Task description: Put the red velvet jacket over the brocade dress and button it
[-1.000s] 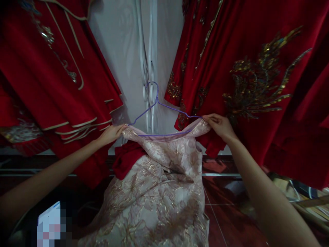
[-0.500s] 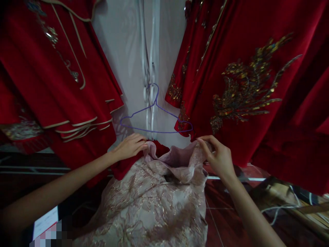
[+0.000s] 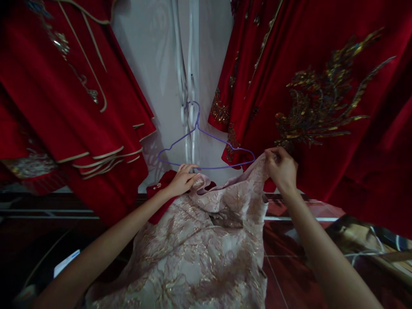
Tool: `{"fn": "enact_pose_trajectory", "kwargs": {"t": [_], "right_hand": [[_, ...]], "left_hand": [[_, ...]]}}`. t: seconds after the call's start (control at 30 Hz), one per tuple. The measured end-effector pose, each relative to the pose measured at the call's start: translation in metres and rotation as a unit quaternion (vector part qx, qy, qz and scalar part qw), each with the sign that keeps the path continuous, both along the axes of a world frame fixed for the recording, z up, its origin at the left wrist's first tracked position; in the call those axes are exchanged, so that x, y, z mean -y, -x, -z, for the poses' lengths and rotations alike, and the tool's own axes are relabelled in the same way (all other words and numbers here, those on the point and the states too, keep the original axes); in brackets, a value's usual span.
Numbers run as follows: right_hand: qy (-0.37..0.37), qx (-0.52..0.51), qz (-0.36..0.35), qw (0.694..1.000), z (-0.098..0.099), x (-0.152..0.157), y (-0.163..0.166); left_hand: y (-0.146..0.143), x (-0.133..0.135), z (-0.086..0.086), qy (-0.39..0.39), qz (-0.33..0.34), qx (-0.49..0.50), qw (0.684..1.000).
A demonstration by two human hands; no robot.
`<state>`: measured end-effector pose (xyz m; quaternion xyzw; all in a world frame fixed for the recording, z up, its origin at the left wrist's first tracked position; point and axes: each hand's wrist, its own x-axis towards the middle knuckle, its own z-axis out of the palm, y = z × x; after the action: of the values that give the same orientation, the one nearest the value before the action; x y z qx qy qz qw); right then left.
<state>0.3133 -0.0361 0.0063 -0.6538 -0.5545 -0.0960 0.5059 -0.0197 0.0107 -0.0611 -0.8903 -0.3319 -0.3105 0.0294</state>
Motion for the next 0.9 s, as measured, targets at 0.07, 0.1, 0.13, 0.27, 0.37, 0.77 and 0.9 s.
{"fn": "enact_pose_trajectory", "kwargs": {"t": [0.07, 0.1, 0.13, 0.27, 0.37, 0.77, 0.9], "right_hand": [[0.011, 0.010, 0.008, 1.000, 0.000, 0.000, -0.006], [0.013, 0.011, 0.012, 1.000, 0.000, 0.000, -0.008], [0.012, 0.009, 0.015, 1.000, 0.000, 0.000, -0.009], [0.011, 0.012, -0.016, 1.000, -0.006, -0.002, -0.006], [-0.002, 0.046, -0.057, 0.997, -0.020, -0.008, 0.009], [-0.009, 0.138, -0.114, 0.984, -0.035, -0.044, 0.059], [-0.008, 0.099, -0.138, 0.985, -0.031, -0.043, 0.056]], "left_hand": [[0.006, -0.001, -0.003, 0.004, -0.002, -0.002, 1.000], [0.008, -0.002, -0.003, 0.005, -0.003, 0.000, 1.000], [0.010, -0.002, -0.004, 0.005, -0.004, 0.002, 1.000], [0.013, 0.000, -0.006, 0.014, 0.018, 0.002, 1.000], [0.008, 0.001, -0.010, 0.042, 0.049, -0.001, 0.998], [-0.027, 0.007, -0.012, 0.117, 0.086, 0.113, 0.983], [0.012, 0.000, -0.034, 0.067, 0.049, 0.111, 0.990]]}}
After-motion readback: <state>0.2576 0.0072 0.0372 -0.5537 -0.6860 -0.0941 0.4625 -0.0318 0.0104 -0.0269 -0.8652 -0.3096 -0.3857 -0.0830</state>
